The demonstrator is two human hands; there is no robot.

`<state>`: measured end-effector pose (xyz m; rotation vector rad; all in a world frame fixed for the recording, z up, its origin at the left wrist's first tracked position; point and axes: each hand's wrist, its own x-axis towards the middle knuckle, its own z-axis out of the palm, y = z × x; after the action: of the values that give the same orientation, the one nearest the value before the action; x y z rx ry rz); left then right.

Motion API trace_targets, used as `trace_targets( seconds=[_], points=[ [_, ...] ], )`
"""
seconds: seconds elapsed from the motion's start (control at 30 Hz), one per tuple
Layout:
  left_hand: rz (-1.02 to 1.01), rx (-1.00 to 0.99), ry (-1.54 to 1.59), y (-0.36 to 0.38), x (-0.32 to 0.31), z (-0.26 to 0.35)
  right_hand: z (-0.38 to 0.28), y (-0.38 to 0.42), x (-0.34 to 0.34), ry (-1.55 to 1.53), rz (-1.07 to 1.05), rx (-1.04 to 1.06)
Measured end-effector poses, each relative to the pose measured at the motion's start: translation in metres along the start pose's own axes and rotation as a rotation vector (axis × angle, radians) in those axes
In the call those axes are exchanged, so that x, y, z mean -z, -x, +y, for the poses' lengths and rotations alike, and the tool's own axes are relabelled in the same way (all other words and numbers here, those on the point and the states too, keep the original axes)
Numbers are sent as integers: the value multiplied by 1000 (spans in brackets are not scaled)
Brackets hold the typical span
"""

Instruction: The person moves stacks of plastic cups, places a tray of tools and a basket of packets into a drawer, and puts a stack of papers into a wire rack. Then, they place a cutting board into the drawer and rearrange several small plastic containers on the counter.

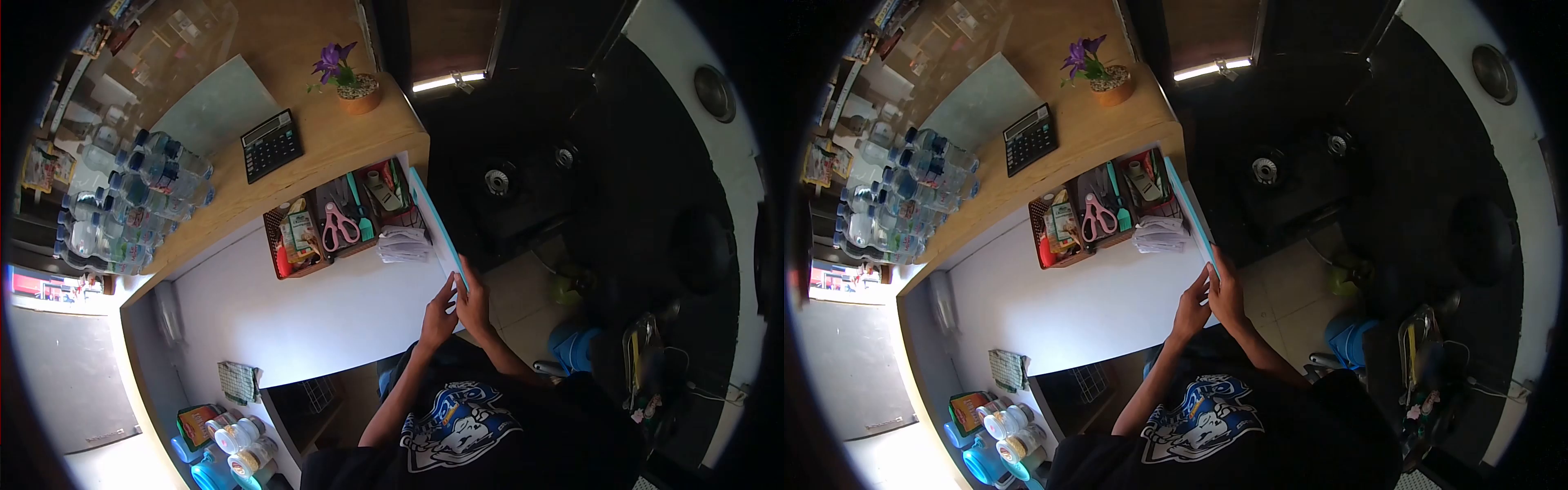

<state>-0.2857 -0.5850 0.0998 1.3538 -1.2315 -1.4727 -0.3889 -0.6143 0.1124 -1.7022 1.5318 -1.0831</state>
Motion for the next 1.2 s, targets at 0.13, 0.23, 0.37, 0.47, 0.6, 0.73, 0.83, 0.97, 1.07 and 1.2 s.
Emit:
trace_targets(
  seconds=[0.13,0.23,0.37,0.47,0.6,0.73,0.83,0.97,1.07,1.2],
  points=[
    [32,0,59,-1,7,-1,-2,-2,-9,-3,4,14],
    [52,-14,66,2,7,-5,-5,-4,-8,12,-7,97],
    [42,1,62,3,5,-2,-5,-6,-5,31,-8,131],
    [45,2,58,2,4,-4,-6,-6,-6,3,-8,102],
    [115,-58,45,3,3,4,1,-4,-10,-41,-3,31],
    [112,-36,32,3,4,6,-2,-18,-12,-37,-20,36],
    [119,-36,14,1,8,3,-6,-32,-22,-2,-22,61],
    [148,4,40,3,14,2,-8,-49,-38,18,-16,31],
    [115,84,55,2,18,7,-6,-63,-48,1,2,60],
    [115,8,163,1,12,-1,-5,-83,-57,-19,-6,49]
  ],
)
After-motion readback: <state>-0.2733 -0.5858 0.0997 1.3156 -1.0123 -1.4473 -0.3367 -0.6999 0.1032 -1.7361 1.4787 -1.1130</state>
